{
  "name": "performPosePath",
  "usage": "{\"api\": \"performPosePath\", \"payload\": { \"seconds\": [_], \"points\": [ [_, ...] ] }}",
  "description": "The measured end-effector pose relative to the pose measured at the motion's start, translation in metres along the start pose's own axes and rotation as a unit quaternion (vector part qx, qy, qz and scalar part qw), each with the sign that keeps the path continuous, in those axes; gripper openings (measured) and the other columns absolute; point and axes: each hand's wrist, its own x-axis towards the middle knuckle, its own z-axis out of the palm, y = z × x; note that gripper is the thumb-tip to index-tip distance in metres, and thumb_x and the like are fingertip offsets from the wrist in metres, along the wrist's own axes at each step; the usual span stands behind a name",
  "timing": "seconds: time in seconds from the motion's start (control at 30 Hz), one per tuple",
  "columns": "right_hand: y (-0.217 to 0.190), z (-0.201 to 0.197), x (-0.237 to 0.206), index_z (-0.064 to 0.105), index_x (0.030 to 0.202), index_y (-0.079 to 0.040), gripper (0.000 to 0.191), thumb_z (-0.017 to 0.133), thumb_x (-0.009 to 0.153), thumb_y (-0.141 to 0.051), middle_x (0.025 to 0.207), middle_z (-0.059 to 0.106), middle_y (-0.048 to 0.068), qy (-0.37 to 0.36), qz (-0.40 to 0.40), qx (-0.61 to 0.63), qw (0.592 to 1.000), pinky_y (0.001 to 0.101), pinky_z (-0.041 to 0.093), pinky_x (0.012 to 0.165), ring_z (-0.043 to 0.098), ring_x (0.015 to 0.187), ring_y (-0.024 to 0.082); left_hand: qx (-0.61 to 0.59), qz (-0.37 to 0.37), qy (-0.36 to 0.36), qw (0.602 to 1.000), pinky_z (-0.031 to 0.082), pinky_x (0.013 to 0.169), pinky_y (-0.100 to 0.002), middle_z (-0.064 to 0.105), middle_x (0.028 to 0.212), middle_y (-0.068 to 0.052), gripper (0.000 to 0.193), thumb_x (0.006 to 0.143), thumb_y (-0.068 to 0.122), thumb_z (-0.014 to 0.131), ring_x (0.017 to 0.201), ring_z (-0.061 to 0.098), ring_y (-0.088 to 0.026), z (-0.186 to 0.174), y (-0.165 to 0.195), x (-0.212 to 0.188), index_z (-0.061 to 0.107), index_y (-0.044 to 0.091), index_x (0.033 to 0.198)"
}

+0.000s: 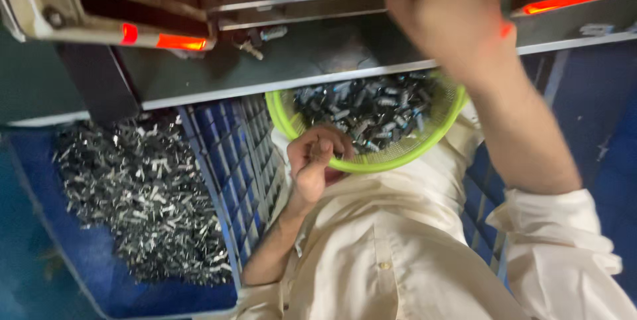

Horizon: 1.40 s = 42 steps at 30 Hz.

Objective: The person scoops small cylindrical components from a blue bin into a green basket, then repeatedly picks them up and places them into a machine slot. The person occasionally inspects individual components before inserting them.

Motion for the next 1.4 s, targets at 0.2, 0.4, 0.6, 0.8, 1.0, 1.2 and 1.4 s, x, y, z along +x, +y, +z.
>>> {"api": "performPosePath", "payload": {
  "seconds": [0.2, 0.4, 0.6, 0.8, 1.0, 1.2, 1.4],
  "points": [
    [-0.058, 0.013, -0.077, 0.061, 0.121, 0.002, 0.051, 0.052, 0.108, -0.046, 0.12, 0.067, 0.015, -0.027, 0.045, 0.332, 0.942, 0.0423, 0.05, 0.091, 0.067, 0.103, 0.033, 0.037, -0.003, -0.041, 0.998, 0.05, 0.084, -0.031, 0.065, 0.099, -0.014, 0.027, 0.107, 0.023, 0.063, 0.09, 0.063, -0.02, 0.004, 0.033, 0.007, 0.062, -0.004, 0.1],
    [-0.093, 0.06, -0.173, 0.071, 0.107, 0.003, 0.011, 0.069, 0.098, -0.001, 0.107, 0.074, 0.012, 0.003, 0.323, 0.439, 0.838, 0.0241, 0.058, 0.075, 0.072, 0.088, 0.017, 0.228, 0.056, -0.053, 0.971, 0.055, 0.084, -0.029, 0.059, 0.112, -0.014, 0.022, 0.088, 0.005, 0.067, 0.093, 0.063, -0.017, 0.026, 0.044, 0.019, 0.057, 0.0, 0.107],
    [-0.081, 0.063, -0.187, 0.059, 0.11, 0.001, 0.025, 0.077, 0.093, -0.001, 0.108, 0.073, 0.015, 0.09, 0.395, 0.607, 0.684, 0.0314, 0.06, 0.088, 0.071, 0.098, 0.019, 0.436, 0.25, -0.086, 0.86, 0.054, 0.071, -0.034, 0.066, 0.09, -0.009, 0.027, 0.08, -0.005, 0.07, 0.075, 0.068, -0.027, 0.034, 0.035, 0.03, 0.062, 0.003, 0.105],
    [-0.074, 0.075, -0.191, 0.053, 0.11, -0.005, 0.031, 0.079, 0.092, -0.004, 0.106, 0.07, 0.013, 0.107, 0.397, 0.677, 0.611, 0.0343, 0.06, 0.087, 0.07, 0.101, 0.024, 0.503, 0.33, -0.126, 0.788, 0.053, 0.069, -0.038, 0.062, 0.089, -0.008, 0.034, 0.074, -0.008, 0.069, 0.074, 0.065, -0.027, 0.032, 0.048, 0.028, 0.064, 0.005, 0.106],
    [-0.066, 0.086, -0.212, 0.057, 0.114, -0.007, 0.014, 0.065, 0.103, -0.005, 0.107, 0.066, 0.015, 0.115, 0.455, 0.842, 0.266, 0.029, 0.05, 0.08, 0.061, 0.09, 0.021, -0.117, 0.373, -0.181, 0.902, 0.055, 0.075, -0.039, 0.067, 0.098, -0.009, 0.03, 0.078, -0.001, 0.073, 0.085, 0.067, -0.028, 0.013, 0.114, 0.004, 0.067, 0.005, 0.107],
    [-0.053, 0.08, -0.194, 0.052, 0.114, -0.012, 0.029, 0.061, 0.098, 0.01, 0.105, 0.065, 0.013, 0.173, 0.48, 0.716, 0.475, 0.0289, 0.054, 0.075, 0.065, 0.094, 0.022, 0.53, 0.128, -0.109, 0.832, 0.058, 0.082, -0.041, 0.071, 0.107, -0.01, 0.027, 0.082, 0.005, 0.077, 0.097, 0.069, -0.03, 0.005, 0.049, 0.017, 0.069, 0.005, 0.108],
    [-0.042, 0.03, -0.152, 0.044, 0.109, -0.004, 0.038, 0.061, 0.094, 0.026, 0.103, 0.062, 0.012, 0.212, 0.315, 0.537, 0.753, 0.0333, 0.061, 0.067, 0.074, 0.1, 0.03, 0.591, 0.112, -0.142, 0.786, 0.054, 0.089, -0.042, 0.067, 0.107, -0.01, 0.025, 0.082, 0.009, 0.077, 0.103, 0.064, -0.032, 0.005, 0.008, 0.012, 0.071, 0.004, 0.106]
  ]
}}
